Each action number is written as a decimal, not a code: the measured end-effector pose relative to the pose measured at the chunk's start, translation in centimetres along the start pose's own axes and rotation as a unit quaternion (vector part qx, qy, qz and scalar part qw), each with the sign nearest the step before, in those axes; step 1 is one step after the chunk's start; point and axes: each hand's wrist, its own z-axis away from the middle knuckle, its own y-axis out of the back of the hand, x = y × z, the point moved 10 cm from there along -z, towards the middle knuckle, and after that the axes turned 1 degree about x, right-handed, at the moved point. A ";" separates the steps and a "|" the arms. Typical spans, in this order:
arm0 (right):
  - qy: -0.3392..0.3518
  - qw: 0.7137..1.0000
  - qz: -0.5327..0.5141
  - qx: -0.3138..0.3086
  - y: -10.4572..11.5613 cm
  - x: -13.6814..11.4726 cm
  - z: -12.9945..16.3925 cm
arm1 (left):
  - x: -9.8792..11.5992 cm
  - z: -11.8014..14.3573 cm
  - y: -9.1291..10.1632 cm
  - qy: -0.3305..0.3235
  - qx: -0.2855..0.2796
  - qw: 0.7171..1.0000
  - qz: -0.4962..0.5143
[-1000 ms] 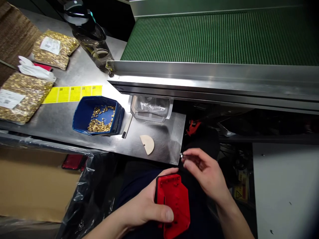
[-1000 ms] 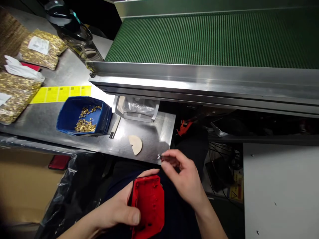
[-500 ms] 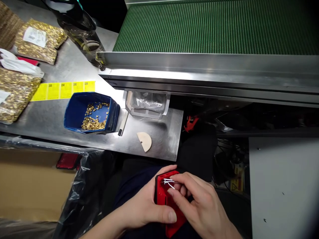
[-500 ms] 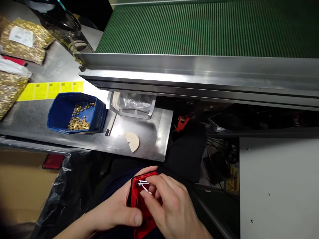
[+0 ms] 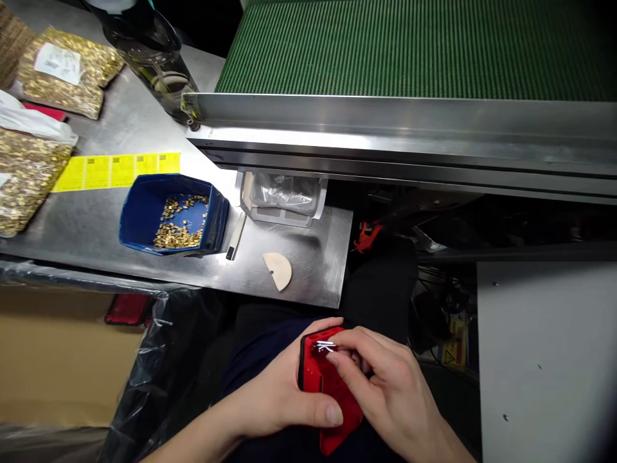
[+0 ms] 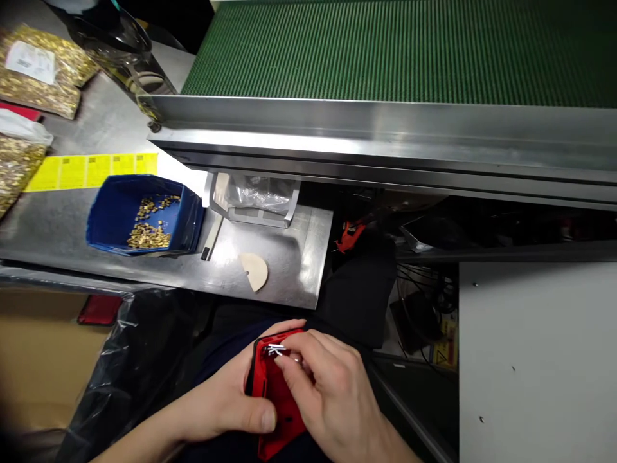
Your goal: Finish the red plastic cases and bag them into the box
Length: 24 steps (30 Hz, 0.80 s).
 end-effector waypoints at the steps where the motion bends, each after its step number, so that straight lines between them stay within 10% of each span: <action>1: 0.002 1.000 -0.012 0.018 0.7 0.1 0.0 | 0.1 0.0 0.0 -0.002 -0.002 1.000 0.003; 13: 0.153 0.976 0.111 -0.109 -0.1 -2.5 -0.3 | 0.5 0.4 -0.2 0.025 -0.016 0.999 0.013; 24: 0.205 0.958 0.182 -0.086 -0.5 -3.3 -0.2 | 0.9 0.3 -0.2 0.008 -0.021 1.000 -0.014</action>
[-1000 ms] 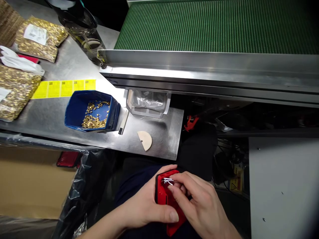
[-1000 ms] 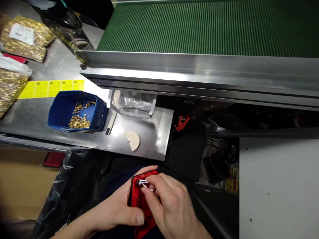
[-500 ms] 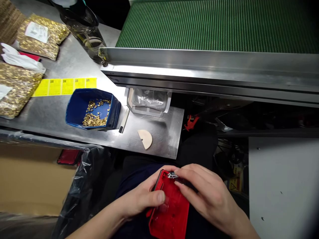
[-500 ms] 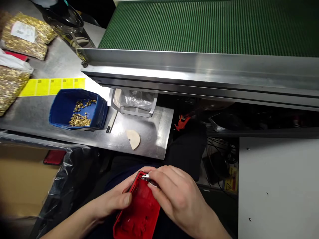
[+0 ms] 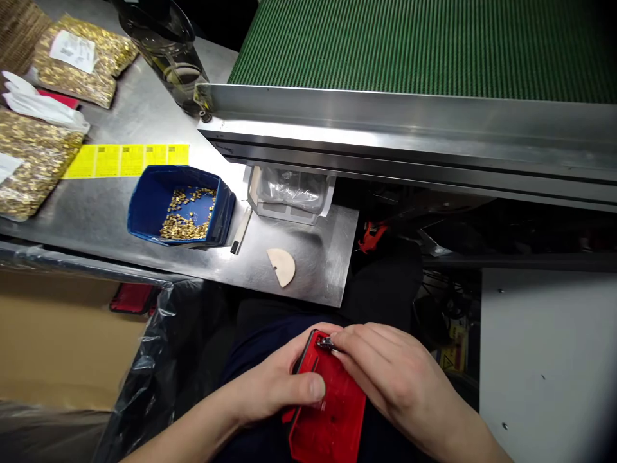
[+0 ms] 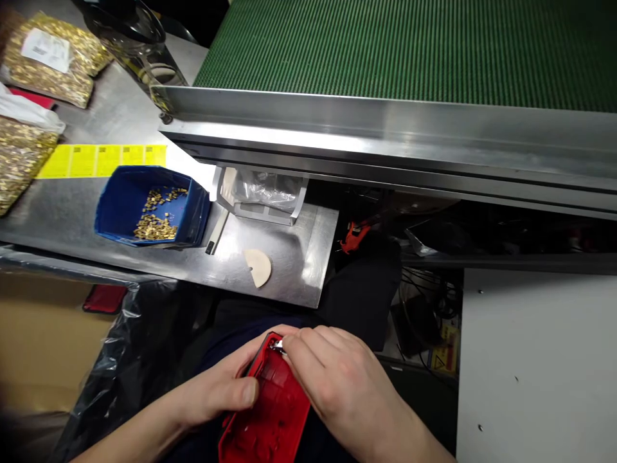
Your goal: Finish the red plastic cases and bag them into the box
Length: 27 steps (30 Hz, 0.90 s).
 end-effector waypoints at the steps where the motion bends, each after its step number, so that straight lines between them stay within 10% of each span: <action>1: 0.008 1.000 0.007 0.000 0.0 -0.2 0.0 | 0.1 0.0 0.0 -0.005 -0.003 1.000 -0.002; 5: -0.006 0.997 -0.028 0.070 2.1 1.0 0.3 | -0.3 0.3 0.1 0.006 -0.018 1.000 0.008; 9: -0.211 0.943 -0.059 0.250 4.5 8.6 2.5 | -1.4 0.7 0.5 0.048 -0.019 0.998 0.029; 18: -0.290 0.944 -0.060 0.145 -8.1 17.0 -3.0 | -1.4 0.1 1.2 0.006 -0.010 0.995 0.101; 27: -0.265 0.949 -0.055 0.163 -10.3 17.8 -8.1 | 0.1 0.8 4.0 -0.074 0.095 0.993 0.014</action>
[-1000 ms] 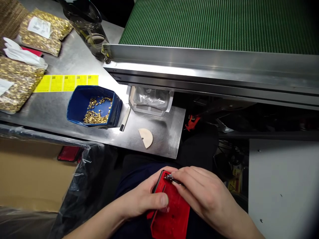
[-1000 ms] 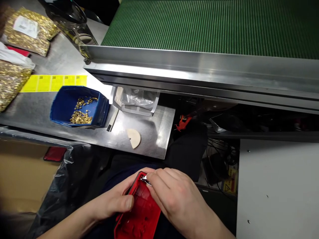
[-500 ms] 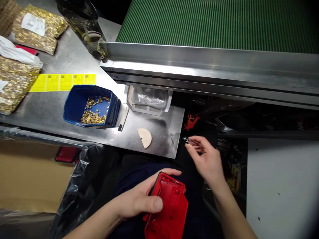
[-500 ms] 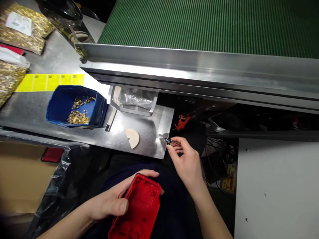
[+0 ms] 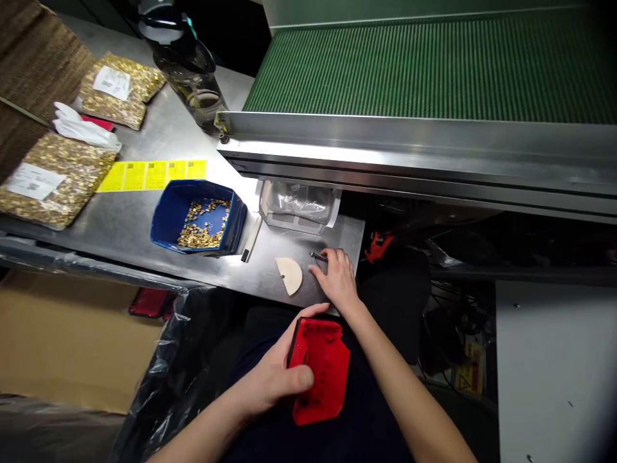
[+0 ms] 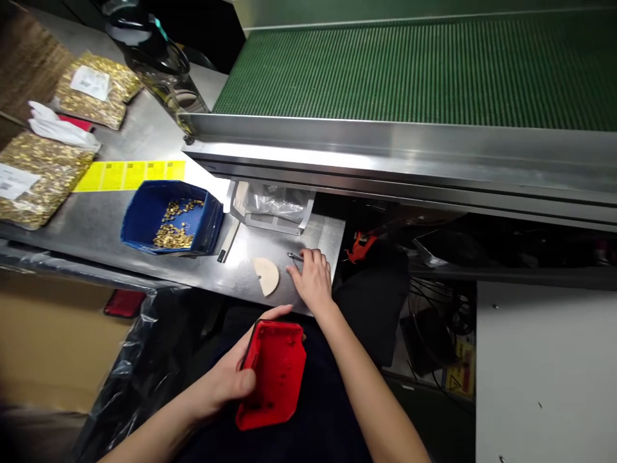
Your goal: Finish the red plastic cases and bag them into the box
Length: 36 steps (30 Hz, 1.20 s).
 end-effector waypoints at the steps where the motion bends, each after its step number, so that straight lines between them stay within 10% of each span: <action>1: 0.002 1.000 -0.013 0.000 0.7 -0.1 0.7 | 0.1 0.0 0.2 -0.006 0.013 0.999 -0.028; 7: 0.047 0.990 -0.133 -0.017 7.6 -3.0 8.0 | 1.3 -0.3 2.9 -0.058 0.148 0.966 -0.203; 12: 0.194 0.947 -0.124 -0.223 5.8 -8.0 13.8 | 1.8 -0.9 4.2 -0.066 0.212 0.928 -0.298; 18: 0.239 0.944 -0.131 -0.187 5.6 -8.8 13.5 | 3.5 -1.5 4.8 -0.048 0.227 0.933 -0.276; 24: 0.161 0.948 -0.214 -0.170 5.7 -7.7 13.1 | 6.1 -1.4 4.7 -0.106 0.232 0.930 -0.265; 36: -0.007 0.943 -0.293 -0.159 4.8 -5.8 13.2 | 1.5 -3.1 6.1 -0.004 0.231 0.970 -0.069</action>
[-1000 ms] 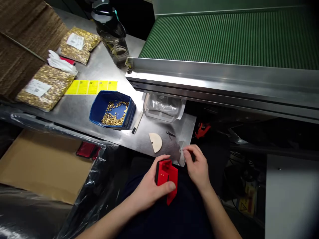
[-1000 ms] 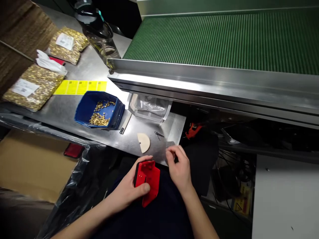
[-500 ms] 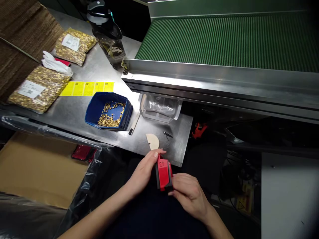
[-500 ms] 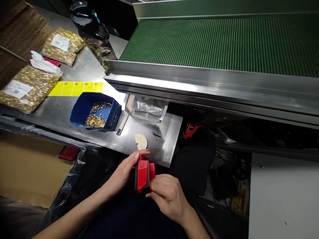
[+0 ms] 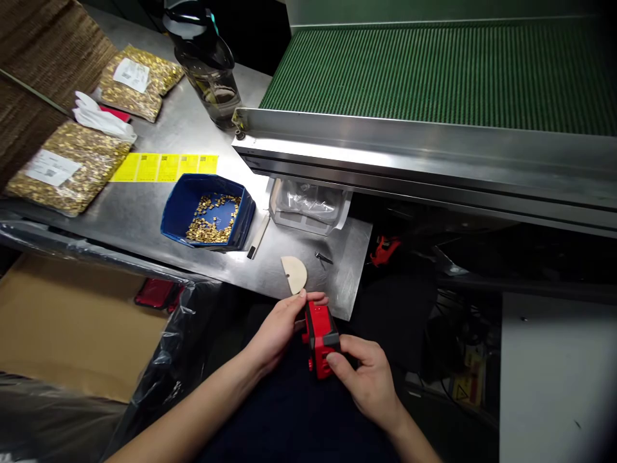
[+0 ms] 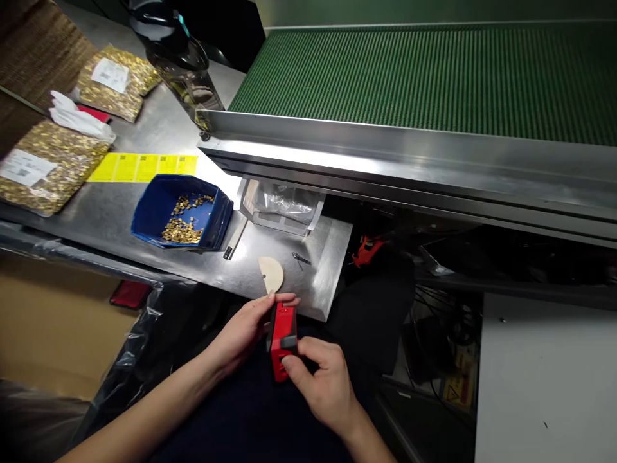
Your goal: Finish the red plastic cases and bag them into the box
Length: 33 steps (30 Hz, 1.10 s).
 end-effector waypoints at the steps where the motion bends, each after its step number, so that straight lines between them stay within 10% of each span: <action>1: -0.014 1.000 -0.003 0.014 0.2 0.1 -0.1 | 0.3 0.1 -0.1 -0.010 -0.005 1.000 -0.015; 9: -0.071 0.997 -0.021 0.032 0.5 0.4 -0.7 | 2.1 1.8 -1.2 -0.099 -0.116 0.981 -0.119; 20: -0.075 0.997 0.016 0.002 -1.4 0.3 -0.6 | 0.8 1.3 -0.6 -0.057 -0.002 0.997 -0.052; 33: -0.107 0.991 -0.083 0.016 0.0 0.7 -0.7 | 2.7 3.3 -1.9 -0.179 -0.149 0.960 -0.153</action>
